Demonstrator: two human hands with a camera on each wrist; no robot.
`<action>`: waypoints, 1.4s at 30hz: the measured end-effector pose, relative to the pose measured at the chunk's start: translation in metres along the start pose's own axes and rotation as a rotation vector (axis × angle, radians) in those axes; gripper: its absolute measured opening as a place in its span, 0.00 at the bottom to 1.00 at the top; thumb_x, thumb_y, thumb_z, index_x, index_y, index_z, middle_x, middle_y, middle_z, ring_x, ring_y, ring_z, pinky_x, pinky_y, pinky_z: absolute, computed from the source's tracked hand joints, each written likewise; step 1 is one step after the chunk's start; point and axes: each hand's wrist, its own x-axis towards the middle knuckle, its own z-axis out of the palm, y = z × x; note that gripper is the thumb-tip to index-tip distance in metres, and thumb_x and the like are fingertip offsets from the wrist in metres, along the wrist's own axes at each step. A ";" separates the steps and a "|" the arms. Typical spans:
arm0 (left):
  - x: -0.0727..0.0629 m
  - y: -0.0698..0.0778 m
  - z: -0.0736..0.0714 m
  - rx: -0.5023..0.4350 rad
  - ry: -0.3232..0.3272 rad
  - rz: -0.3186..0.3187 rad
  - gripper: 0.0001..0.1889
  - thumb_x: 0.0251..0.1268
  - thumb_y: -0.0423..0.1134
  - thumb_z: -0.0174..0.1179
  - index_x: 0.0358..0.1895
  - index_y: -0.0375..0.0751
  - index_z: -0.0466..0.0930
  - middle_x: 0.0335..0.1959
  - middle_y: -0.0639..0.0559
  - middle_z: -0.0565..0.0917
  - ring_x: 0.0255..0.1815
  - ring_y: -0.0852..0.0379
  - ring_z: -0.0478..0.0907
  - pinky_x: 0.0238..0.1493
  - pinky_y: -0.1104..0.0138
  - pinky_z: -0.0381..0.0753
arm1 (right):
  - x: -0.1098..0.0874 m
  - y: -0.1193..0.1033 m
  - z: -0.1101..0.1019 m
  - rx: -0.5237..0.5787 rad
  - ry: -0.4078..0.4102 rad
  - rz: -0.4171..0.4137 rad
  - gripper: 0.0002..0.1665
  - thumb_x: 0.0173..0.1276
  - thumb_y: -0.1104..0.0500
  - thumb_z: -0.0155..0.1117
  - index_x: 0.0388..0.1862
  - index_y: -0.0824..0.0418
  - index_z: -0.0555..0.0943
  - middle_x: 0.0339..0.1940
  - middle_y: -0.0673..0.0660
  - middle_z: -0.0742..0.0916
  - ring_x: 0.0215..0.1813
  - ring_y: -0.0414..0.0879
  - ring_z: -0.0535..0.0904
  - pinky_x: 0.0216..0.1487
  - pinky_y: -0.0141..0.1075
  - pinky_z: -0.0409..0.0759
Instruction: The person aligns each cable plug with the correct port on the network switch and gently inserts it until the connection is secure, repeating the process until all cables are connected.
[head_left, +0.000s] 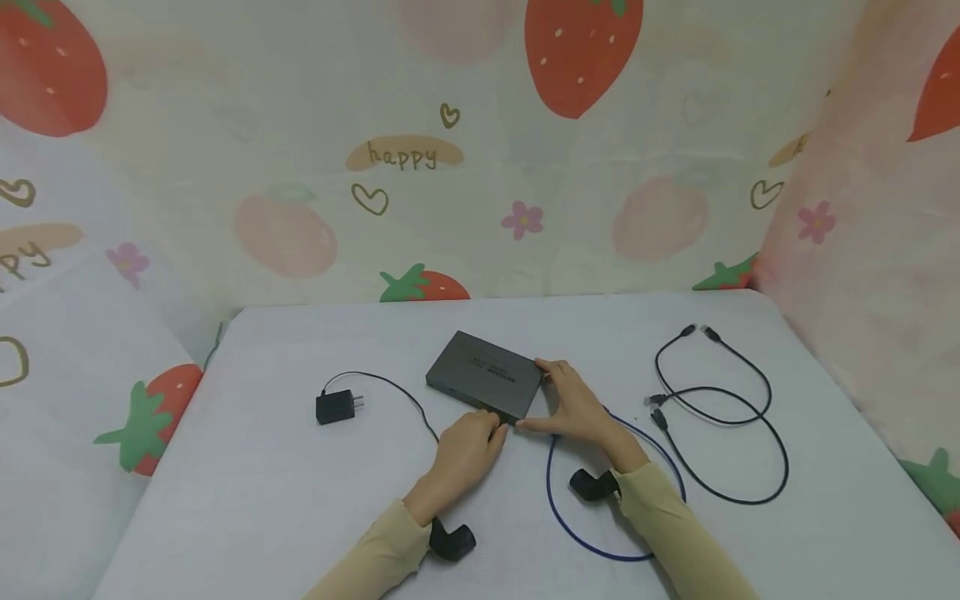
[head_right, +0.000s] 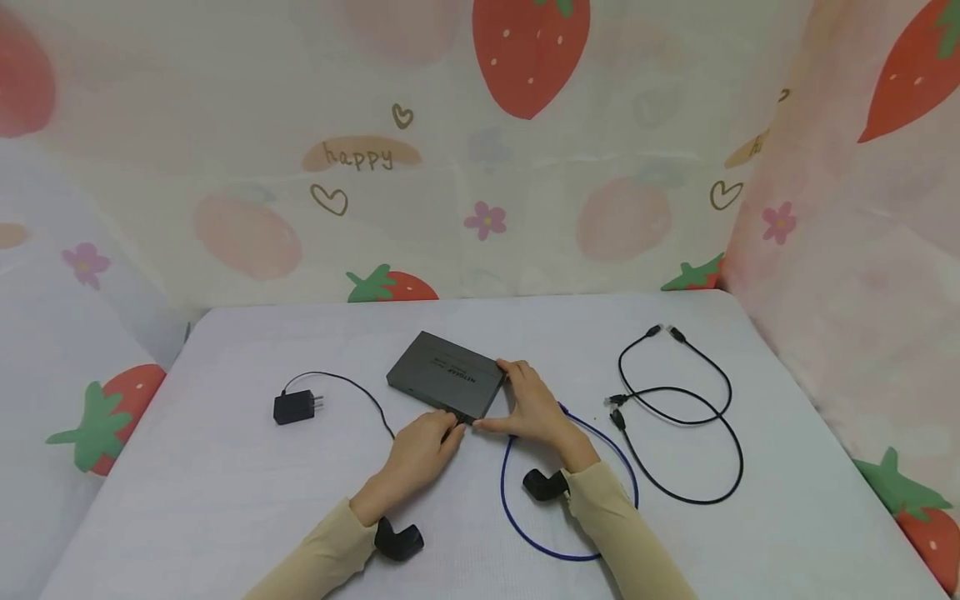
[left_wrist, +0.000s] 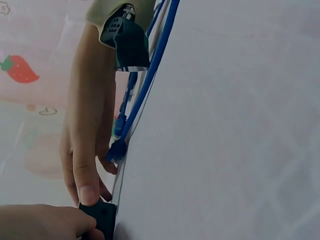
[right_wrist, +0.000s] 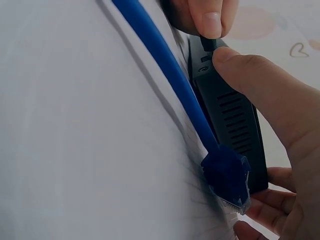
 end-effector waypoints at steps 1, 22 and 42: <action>-0.001 0.000 0.000 0.004 0.000 -0.004 0.15 0.67 0.42 0.53 0.19 0.46 0.72 0.17 0.57 0.68 0.18 0.63 0.62 0.17 0.72 0.61 | 0.000 0.000 0.001 0.003 0.002 -0.010 0.62 0.42 0.37 0.75 0.69 0.64 0.59 0.57 0.61 0.73 0.57 0.52 0.70 0.57 0.49 0.70; -0.002 0.004 -0.002 0.022 -0.018 -0.052 0.14 0.67 0.44 0.52 0.25 0.43 0.79 0.22 0.55 0.74 0.24 0.60 0.69 0.20 0.70 0.65 | 0.002 0.001 0.004 0.010 0.013 -0.025 0.61 0.41 0.38 0.76 0.69 0.64 0.60 0.56 0.61 0.73 0.56 0.52 0.70 0.56 0.49 0.71; -0.001 0.003 -0.008 -0.029 -0.048 -0.062 0.15 0.67 0.43 0.53 0.24 0.43 0.81 0.21 0.54 0.78 0.21 0.62 0.67 0.22 0.70 0.67 | 0.001 0.001 0.001 -0.109 0.030 -0.013 0.62 0.40 0.33 0.73 0.69 0.60 0.61 0.53 0.59 0.75 0.53 0.51 0.72 0.52 0.47 0.74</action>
